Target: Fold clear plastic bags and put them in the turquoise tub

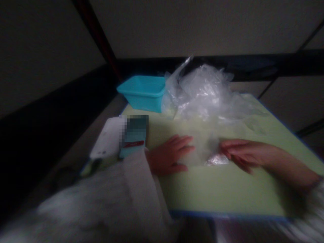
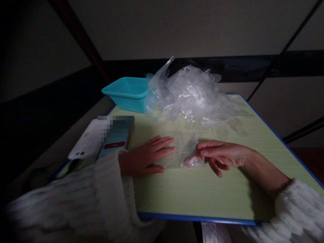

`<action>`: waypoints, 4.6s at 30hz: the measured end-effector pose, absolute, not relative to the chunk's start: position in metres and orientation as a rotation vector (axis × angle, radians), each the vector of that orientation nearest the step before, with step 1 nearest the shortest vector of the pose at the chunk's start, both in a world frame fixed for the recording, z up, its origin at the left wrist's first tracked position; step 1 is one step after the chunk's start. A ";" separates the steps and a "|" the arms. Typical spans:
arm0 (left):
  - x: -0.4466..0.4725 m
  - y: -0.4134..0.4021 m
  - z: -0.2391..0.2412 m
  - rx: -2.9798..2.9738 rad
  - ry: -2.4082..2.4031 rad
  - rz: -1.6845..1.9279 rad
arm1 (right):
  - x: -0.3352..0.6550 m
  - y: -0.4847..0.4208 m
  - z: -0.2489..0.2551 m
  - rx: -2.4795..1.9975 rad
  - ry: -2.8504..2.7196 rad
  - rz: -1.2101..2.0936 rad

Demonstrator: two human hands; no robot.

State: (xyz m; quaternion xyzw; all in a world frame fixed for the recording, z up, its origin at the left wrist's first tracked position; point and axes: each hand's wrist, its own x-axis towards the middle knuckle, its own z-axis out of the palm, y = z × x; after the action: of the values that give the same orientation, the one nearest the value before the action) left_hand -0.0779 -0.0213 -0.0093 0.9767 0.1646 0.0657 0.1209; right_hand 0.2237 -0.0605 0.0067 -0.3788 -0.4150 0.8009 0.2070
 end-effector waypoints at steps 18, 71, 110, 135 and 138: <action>-0.054 -0.047 0.004 2.956 0.320 0.174 | 0.222 -0.059 0.008 -1.001 -1.080 2.320; -0.053 -0.046 0.002 2.902 0.261 0.201 | 0.222 -0.043 0.010 -1.365 -1.533 1.517; -0.059 -0.043 -0.005 2.853 0.995 0.060 | 0.212 -0.060 -0.017 -1.199 -2.766 0.127; -0.066 -0.051 -0.006 2.929 0.623 0.788 | 0.202 -0.078 0.028 -0.913 -2.886 0.450; -0.067 -0.052 -0.006 2.973 0.595 0.756 | 0.203 -0.079 0.025 -0.909 -2.899 0.399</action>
State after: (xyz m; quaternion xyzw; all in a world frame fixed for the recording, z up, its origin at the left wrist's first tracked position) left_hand -0.0666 -0.0518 -0.0062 0.9514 0.1904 0.2419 0.0085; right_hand 0.2026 -0.0793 0.0254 -0.2965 -0.9453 0.1302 0.0385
